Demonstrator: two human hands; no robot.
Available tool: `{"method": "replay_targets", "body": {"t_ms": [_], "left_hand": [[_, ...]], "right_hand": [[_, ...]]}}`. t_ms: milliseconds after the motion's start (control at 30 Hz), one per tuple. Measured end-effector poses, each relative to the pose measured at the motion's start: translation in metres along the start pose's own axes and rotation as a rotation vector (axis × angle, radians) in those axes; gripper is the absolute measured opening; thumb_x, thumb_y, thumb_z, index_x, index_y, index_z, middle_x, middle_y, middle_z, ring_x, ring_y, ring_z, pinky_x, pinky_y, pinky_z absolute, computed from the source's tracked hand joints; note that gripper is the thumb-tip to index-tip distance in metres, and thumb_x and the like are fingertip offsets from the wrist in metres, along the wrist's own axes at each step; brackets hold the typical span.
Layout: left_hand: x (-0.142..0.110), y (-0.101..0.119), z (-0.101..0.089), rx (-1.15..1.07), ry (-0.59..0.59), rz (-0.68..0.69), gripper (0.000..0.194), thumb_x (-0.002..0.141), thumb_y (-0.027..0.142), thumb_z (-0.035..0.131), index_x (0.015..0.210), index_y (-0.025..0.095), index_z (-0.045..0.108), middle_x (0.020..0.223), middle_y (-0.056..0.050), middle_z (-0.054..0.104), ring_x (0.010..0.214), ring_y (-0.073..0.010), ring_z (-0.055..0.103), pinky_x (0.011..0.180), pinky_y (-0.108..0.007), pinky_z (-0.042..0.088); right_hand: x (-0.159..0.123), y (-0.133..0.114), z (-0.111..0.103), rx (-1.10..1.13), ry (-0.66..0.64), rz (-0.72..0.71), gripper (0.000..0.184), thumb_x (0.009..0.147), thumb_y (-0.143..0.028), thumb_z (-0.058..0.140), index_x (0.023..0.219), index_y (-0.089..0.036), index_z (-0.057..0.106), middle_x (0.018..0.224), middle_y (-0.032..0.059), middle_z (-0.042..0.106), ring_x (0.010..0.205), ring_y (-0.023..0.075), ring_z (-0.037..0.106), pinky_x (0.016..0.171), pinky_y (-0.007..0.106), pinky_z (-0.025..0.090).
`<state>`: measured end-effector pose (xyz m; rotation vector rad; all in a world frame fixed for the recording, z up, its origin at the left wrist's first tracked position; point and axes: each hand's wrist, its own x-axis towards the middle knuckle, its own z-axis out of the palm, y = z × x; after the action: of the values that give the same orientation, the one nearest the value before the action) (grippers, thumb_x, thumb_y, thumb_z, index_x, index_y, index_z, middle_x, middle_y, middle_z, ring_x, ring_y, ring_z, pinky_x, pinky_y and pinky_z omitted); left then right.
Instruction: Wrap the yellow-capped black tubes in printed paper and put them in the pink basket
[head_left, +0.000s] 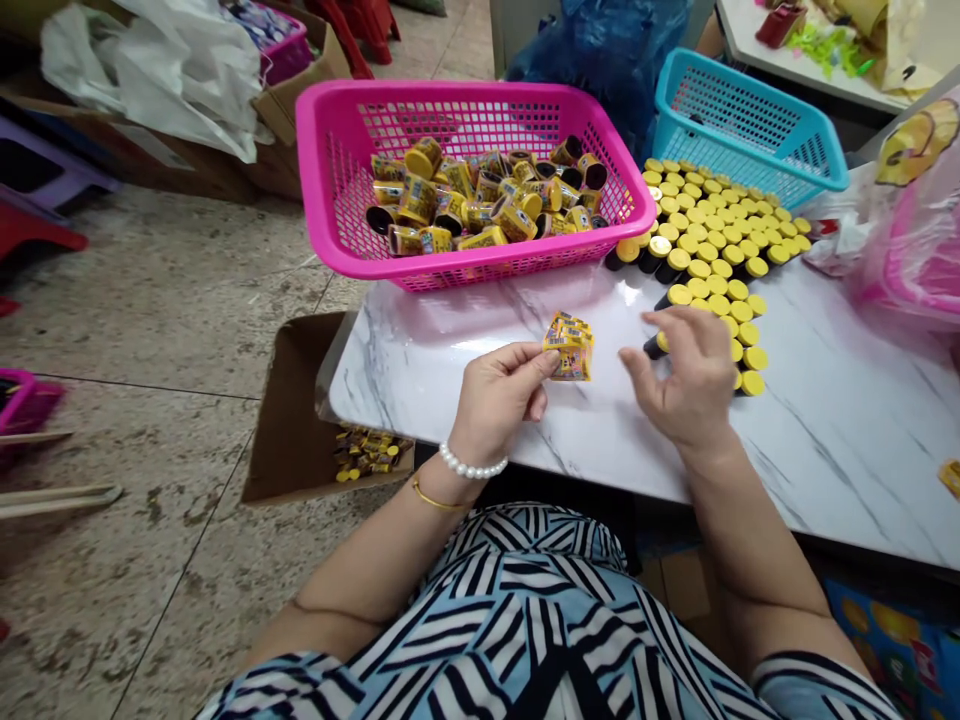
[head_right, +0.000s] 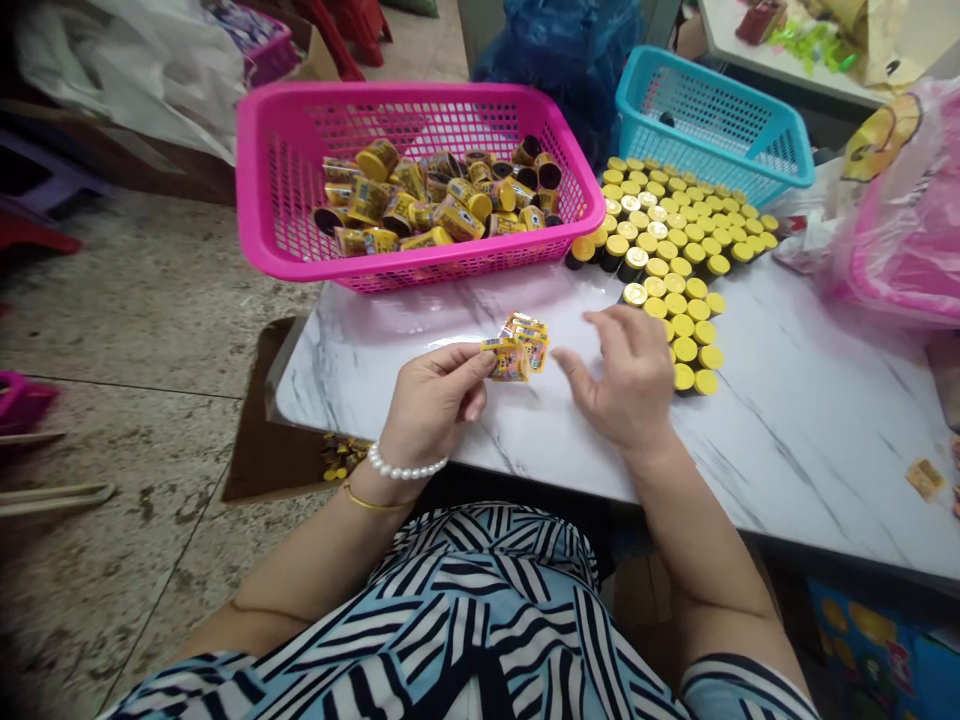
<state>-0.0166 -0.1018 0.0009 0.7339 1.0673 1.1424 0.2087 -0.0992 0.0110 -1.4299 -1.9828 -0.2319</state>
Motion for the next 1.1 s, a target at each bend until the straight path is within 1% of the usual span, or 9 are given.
{"method": "replay_targets", "body": {"t_ms": [100, 233, 300, 400, 500, 600, 700, 900, 1100], "left_hand": [[0.009, 0.008, -0.01, -0.145, -0.024, -0.133, 0.036, 0.066, 0.035, 0.095, 0.086, 0.012, 0.076, 0.07, -0.001, 0.069, 0.04, -0.002, 0.044, 0.036, -0.017, 0.017], [0.015, 0.014, -0.016, -0.211, -0.112, -0.228, 0.036, 0.063, 0.03, 0.097, 0.081, 0.01, 0.074, 0.068, 0.0, 0.065, 0.047, -0.0026, 0.048, 0.037, -0.014, 0.016], [0.016, 0.014, -0.014, -0.231, -0.152, -0.247, 0.035, 0.064, 0.03, 0.096, 0.081, 0.01, 0.073, 0.072, -0.002, 0.067, 0.047, -0.002, 0.047, 0.036, -0.014, 0.015], [0.018, 0.011, -0.01, -0.259, -0.186, -0.271, 0.036, 0.066, 0.029, 0.095, 0.085, 0.009, 0.073, 0.082, -0.005, 0.073, 0.045, -0.0005, 0.045, 0.035, -0.014, 0.013], [0.019, 0.009, -0.004, -0.273, -0.224, -0.297, 0.035, 0.069, 0.029, 0.094, 0.088, 0.008, 0.073, 0.083, -0.006, 0.074, 0.044, -0.0003, 0.044, 0.034, -0.013, 0.013], [0.019, 0.008, 0.0, -0.3, -0.248, -0.314, 0.035, 0.069, 0.03, 0.094, 0.085, 0.01, 0.071, 0.074, -0.001, 0.07, 0.042, -0.0005, 0.045, 0.033, -0.012, 0.015], [0.019, 0.007, 0.003, -0.339, -0.247, -0.331, 0.037, 0.069, 0.03, 0.095, 0.086, 0.011, 0.067, 0.07, 0.002, 0.066, 0.041, -0.0003, 0.044, 0.033, -0.011, 0.017], [0.019, 0.004, 0.005, -0.415, -0.259, -0.356, 0.037, 0.071, 0.027, 0.095, 0.085, 0.012, 0.063, 0.07, 0.003, 0.063, 0.041, 0.0, 0.044, 0.033, -0.01, 0.019], [0.02, 0.001, 0.004, -0.464, -0.27, -0.353, 0.036, 0.071, 0.027, 0.094, 0.085, 0.011, 0.065, 0.076, 0.0, 0.068, 0.04, 0.0003, 0.043, 0.032, -0.011, 0.018]], "right_hand": [[0.0, 0.015, -0.005, -0.336, -0.146, 0.154, 0.042, 0.093, -0.041, 0.07, 0.125, -0.015, 0.069, 0.115, 0.0201, 0.069, 0.108, 0.0378, 0.058, 0.09, 0.053, 0.052], [-0.004, 0.013, -0.001, -0.34, -0.259, 0.158, 0.034, 0.093, -0.029, 0.065, 0.124, -0.015, 0.07, 0.099, 0.016, 0.072, 0.098, 0.0339, 0.061, 0.083, 0.048, 0.054], [-0.003, 0.004, -0.002, -0.151, -0.179, 0.154, 0.033, 0.094, -0.031, 0.067, 0.124, -0.018, 0.07, 0.102, 0.0129, 0.074, 0.095, 0.0302, 0.065, 0.087, 0.048, 0.056], [0.0, -0.008, -0.006, 0.356, -0.055, 0.238, 0.036, 0.093, -0.038, 0.074, 0.127, -0.026, 0.068, 0.108, 0.007, 0.075, 0.09, 0.0239, 0.07, 0.087, 0.043, 0.06], [0.003, -0.011, -0.007, 0.873, -0.071, 0.326, 0.037, 0.092, -0.047, 0.077, 0.124, -0.031, 0.069, 0.113, 0.0049, 0.076, 0.099, 0.0235, 0.074, 0.09, 0.041, 0.064], [0.003, -0.01, -0.001, 1.119, -0.136, 0.398, 0.035, 0.091, -0.046, 0.08, 0.121, -0.03, 0.07, 0.119, 0.0051, 0.078, 0.112, 0.0248, 0.076, 0.102, 0.045, 0.064], [0.002, -0.013, 0.002, 1.13, -0.137, 0.426, 0.034, 0.091, -0.041, 0.081, 0.121, -0.029, 0.071, 0.124, 0.0054, 0.078, 0.116, 0.0246, 0.076, 0.107, 0.046, 0.063], [-0.001, -0.026, -0.002, 0.999, -0.076, 0.315, 0.038, 0.089, -0.03, 0.083, 0.124, -0.029, 0.07, 0.131, 0.0067, 0.075, 0.122, 0.0254, 0.074, 0.113, 0.046, 0.061], [-0.004, -0.027, 0.0, 0.936, -0.13, 0.383, 0.033, 0.089, -0.026, 0.082, 0.118, -0.027, 0.067, 0.118, 0.0054, 0.079, 0.105, 0.0216, 0.08, 0.096, 0.038, 0.067]]}}
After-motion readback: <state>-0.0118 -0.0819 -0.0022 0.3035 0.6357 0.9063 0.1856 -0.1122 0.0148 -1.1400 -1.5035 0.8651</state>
